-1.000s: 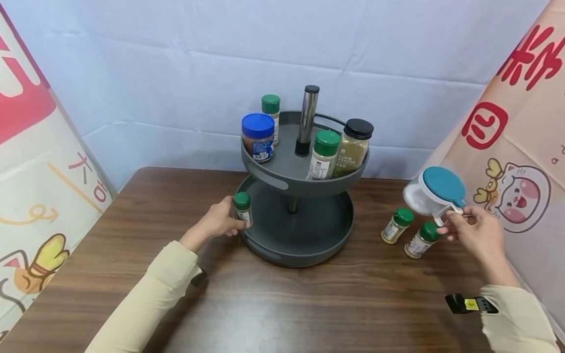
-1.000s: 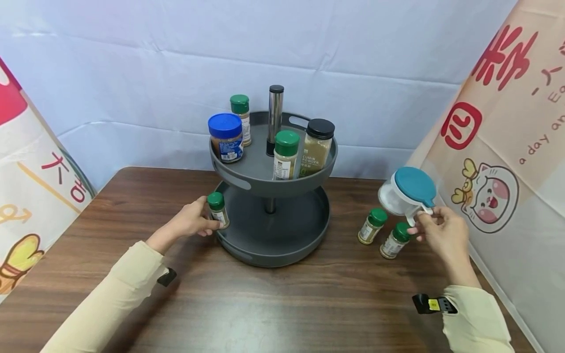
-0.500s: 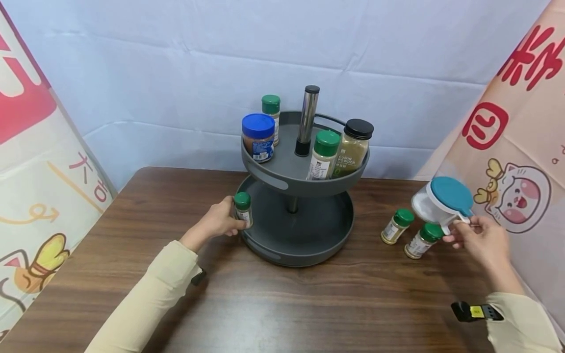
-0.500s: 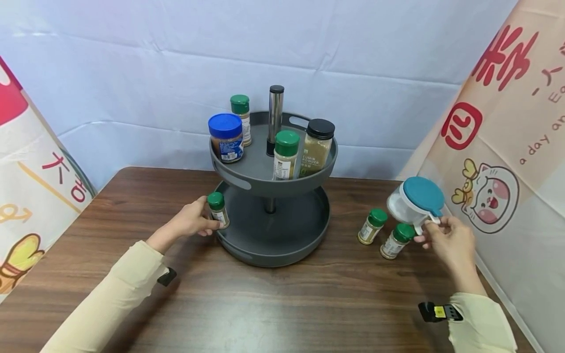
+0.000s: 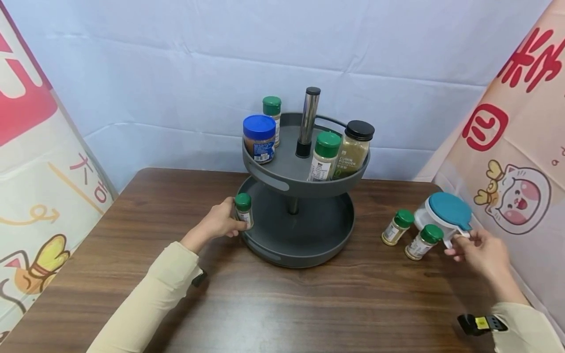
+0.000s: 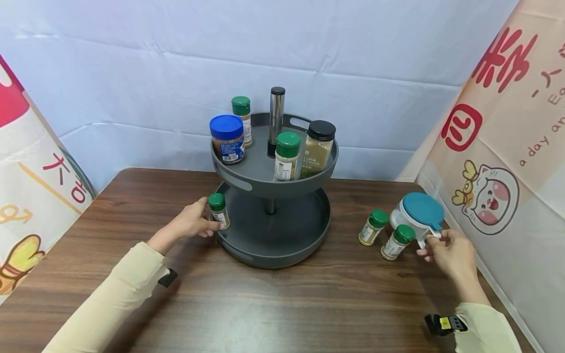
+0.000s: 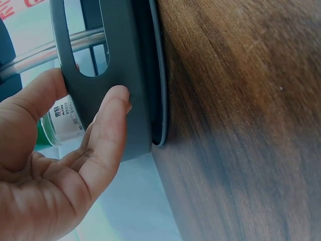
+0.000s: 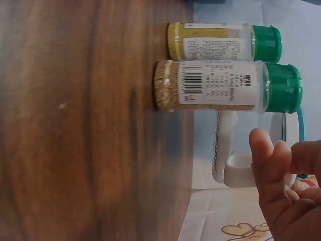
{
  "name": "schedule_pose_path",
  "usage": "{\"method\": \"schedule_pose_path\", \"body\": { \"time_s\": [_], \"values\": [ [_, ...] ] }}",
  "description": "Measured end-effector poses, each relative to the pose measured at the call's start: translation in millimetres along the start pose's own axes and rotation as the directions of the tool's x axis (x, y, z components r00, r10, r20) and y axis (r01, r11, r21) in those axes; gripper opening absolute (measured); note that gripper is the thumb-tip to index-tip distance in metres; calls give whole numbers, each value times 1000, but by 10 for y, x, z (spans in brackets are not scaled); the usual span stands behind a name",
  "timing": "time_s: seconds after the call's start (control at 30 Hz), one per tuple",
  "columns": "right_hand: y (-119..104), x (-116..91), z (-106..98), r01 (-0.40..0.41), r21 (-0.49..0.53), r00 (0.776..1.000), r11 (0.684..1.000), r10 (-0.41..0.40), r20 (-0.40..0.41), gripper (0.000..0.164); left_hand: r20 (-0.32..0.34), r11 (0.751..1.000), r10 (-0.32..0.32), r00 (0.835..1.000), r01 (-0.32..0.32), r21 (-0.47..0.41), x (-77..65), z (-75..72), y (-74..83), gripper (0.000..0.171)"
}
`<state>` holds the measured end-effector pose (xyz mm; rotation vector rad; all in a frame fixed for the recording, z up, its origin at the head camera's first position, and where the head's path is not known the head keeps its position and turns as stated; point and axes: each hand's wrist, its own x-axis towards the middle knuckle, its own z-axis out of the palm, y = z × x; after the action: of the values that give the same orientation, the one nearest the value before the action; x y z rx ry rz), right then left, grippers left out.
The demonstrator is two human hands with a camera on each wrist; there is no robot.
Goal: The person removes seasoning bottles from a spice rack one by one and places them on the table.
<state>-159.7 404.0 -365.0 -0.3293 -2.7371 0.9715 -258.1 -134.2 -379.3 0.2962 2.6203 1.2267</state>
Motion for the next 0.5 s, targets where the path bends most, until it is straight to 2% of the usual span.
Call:
{"method": "schedule_pose_path", "body": {
  "time_s": [0.27,0.5],
  "values": [
    [97,-72,13,-12,-76,999,997,15,51,28,2,1000,-1,1000,1,4,3,-10,10,80],
    [197,-100,34,-22,-51,997,998,25,68,27,-5,1000,1,1000,-1,7,-6,-8,15,78]
  ]
}}
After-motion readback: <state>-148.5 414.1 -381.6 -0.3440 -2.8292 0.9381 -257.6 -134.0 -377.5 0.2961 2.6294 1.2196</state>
